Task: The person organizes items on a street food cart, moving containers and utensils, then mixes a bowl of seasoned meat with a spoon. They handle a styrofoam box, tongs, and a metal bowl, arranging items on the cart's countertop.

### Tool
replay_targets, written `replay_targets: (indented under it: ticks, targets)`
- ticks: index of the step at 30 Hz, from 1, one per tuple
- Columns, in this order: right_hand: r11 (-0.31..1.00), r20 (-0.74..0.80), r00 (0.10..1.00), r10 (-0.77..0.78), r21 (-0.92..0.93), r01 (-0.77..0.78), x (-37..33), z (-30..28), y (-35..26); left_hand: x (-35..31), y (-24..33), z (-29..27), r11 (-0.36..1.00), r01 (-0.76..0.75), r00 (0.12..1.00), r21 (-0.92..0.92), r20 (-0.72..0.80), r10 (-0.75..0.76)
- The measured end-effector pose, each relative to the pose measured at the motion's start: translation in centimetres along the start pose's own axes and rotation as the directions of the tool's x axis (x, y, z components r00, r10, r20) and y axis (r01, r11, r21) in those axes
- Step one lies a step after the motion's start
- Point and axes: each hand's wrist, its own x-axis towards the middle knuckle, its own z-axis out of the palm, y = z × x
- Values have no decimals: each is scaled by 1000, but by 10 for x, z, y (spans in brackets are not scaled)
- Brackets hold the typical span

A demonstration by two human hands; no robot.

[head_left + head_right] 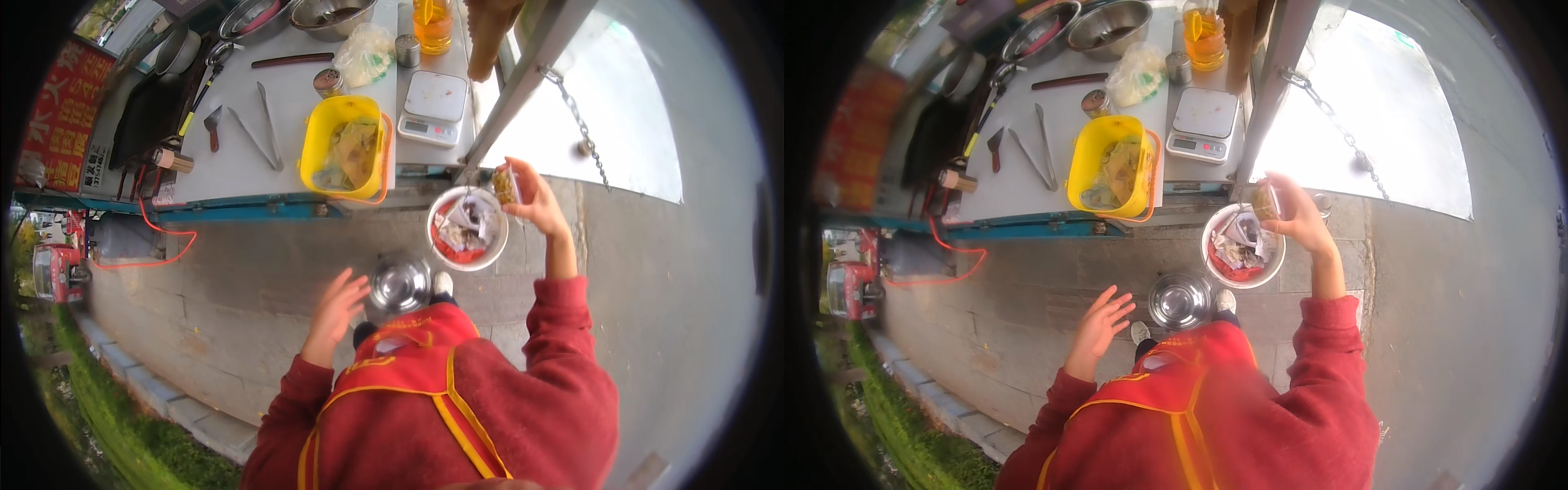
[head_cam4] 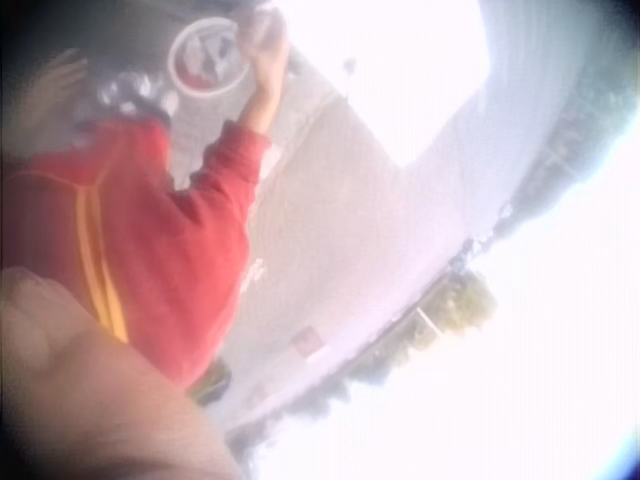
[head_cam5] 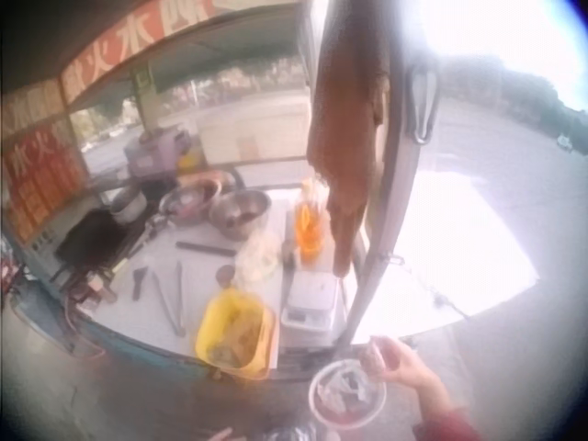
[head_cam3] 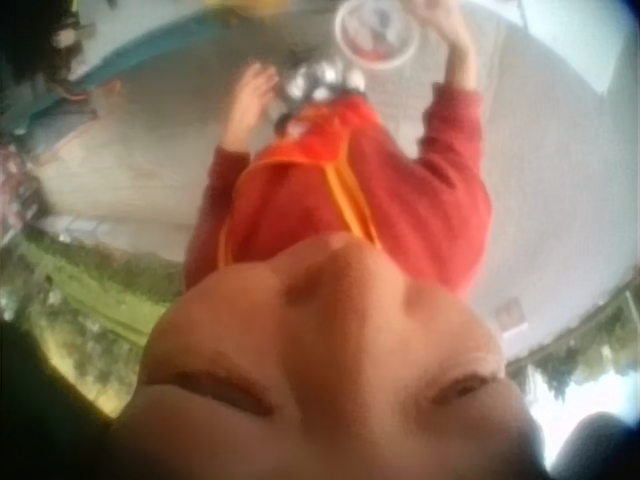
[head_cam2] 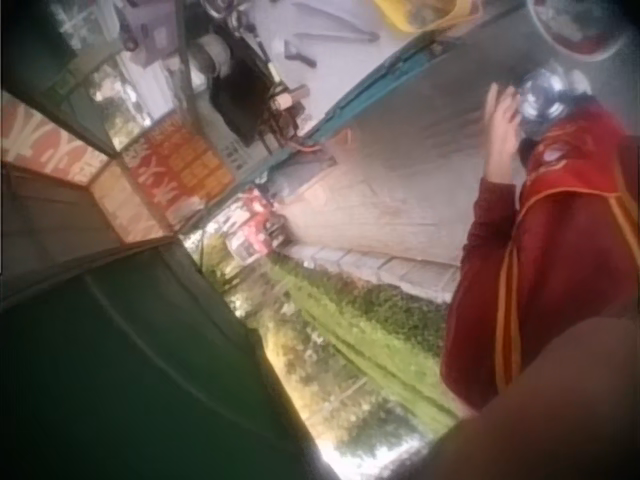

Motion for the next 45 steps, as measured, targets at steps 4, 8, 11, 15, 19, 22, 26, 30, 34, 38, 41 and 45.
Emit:
replay_targets:
  ticks: [4,8,11,15,19,22,26,30,34,38,41,45]
  targets:
    - [957,171,966,-195,248,149,-19,64,-84,-13,21,3,980,-155,958,122,259,119]
    - [907,274,912,-305,376,190,-17,164,-136,-36,32,-56,969,-223,890,111,428,156]
    - [894,272,916,-294,418,163,-10,256,-168,-63,37,-139,957,-275,853,86,482,202]
    - [861,278,913,-297,493,130,20,373,-206,-109,45,-288,912,-400,899,87,232,372]
    - [902,323,901,-290,407,144,47,453,-242,-153,34,-436,889,-453,868,-64,-260,424]
    - [959,251,931,-266,168,229,68,492,-265,-158,17,-516,865,-482,795,-140,-484,365]
    - [965,241,936,-258,20,261,96,521,-284,-137,5,-546,822,-501,759,-269,-594,268]
    - [940,274,902,-335,32,339,127,530,-290,-105,30,-514,871,-424,848,-247,-446,286]
    - [955,300,906,-298,111,277,172,524,-288,-78,77,-491,858,-487,829,-166,-397,394]
    - [939,293,896,-335,180,292,246,511,-272,-43,112,-493,812,-573,756,-108,-453,473]
    - [937,272,900,-341,174,303,318,490,-253,-18,144,-498,860,-501,779,-91,-481,403]
    - [935,64,939,-338,-90,343,443,457,-221,6,181,-482,938,-346,804,-8,-517,292]
